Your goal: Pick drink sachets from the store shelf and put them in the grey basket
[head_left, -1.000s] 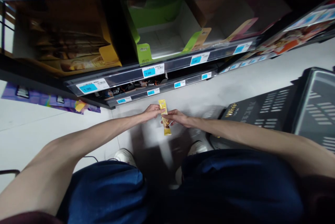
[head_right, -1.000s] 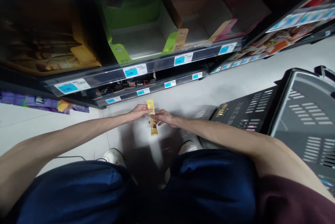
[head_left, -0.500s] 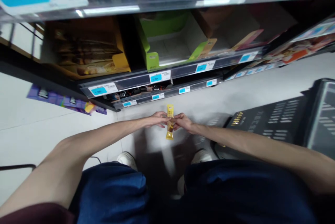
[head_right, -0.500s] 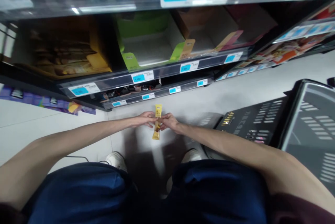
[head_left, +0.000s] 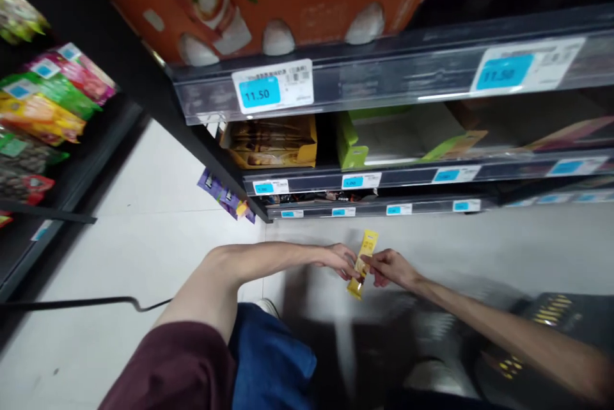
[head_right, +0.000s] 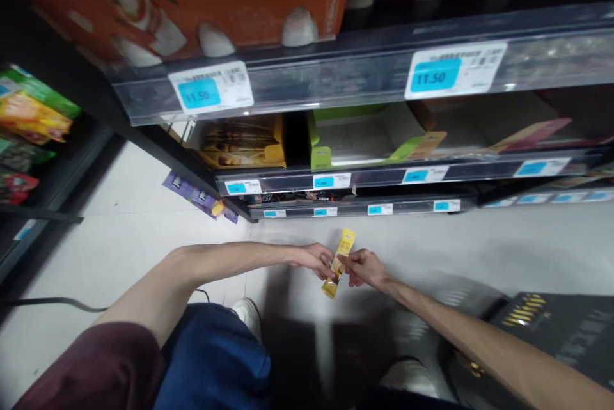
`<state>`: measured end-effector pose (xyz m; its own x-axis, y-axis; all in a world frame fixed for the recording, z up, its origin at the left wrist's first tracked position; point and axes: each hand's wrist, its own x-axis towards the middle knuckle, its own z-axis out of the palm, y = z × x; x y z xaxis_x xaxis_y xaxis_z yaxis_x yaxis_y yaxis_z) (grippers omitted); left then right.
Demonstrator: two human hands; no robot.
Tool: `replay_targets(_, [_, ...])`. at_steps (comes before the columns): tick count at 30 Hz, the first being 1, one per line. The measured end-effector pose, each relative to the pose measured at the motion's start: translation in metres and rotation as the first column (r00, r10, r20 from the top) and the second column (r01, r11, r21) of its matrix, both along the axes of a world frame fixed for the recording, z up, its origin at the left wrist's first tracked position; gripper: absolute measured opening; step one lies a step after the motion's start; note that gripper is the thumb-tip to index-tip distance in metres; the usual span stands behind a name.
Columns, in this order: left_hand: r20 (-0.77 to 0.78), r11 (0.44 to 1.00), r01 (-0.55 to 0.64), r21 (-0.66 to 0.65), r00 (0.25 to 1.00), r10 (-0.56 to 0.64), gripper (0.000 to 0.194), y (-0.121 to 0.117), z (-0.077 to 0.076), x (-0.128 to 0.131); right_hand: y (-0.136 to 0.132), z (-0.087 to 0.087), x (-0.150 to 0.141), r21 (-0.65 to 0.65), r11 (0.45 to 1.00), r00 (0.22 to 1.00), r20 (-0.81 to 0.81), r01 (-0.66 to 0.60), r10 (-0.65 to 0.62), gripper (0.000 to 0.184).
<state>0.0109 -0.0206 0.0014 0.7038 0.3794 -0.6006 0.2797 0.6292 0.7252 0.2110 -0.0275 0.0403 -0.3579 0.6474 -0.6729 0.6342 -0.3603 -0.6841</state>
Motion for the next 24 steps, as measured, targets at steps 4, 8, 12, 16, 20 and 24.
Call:
replay_targets(4, [-0.034,0.997,0.050,-0.050,0.998,-0.052,0.039,0.006,0.007,-0.003,0.009,0.014,0.001,0.452,0.821,0.937,0.201,-0.348,0.287,0.031])
replay_targets(8, [-0.060,0.995,0.100,0.003,0.993,-0.100,0.049,0.007,0.004,-0.004,0.013,0.028,-0.003,0.597,0.540,0.796,0.334,-0.593,0.505,0.026])
replay_targets(12, [-0.033,0.988,0.123,0.094,0.992,-0.121,0.042,0.002,-0.014,-0.005,0.014,0.033,-0.007,0.527,0.407,0.650,0.442,-0.746,0.618,0.025])
replay_targets(16, [-0.009,0.977,0.152,0.146,0.988,-0.153,0.033,0.000,-0.027,-0.004,0.011,0.037,-0.011,0.471,0.292,0.524,0.499,-0.832,0.690,0.025])
replay_targets(20, [0.011,0.980,0.161,0.120,0.986,-0.164,0.030,0.000,-0.024,0.004,0.007,0.051,-0.013,0.374,0.319,0.471,0.448,-0.871,0.760,0.020])
replay_targets(24, [0.096,0.990,0.144,-0.004,0.985,-0.143,0.017,0.005,-0.013,0.012,0.015,0.095,-0.026,0.236,0.466,0.522,0.363,-0.853,0.772,0.014])
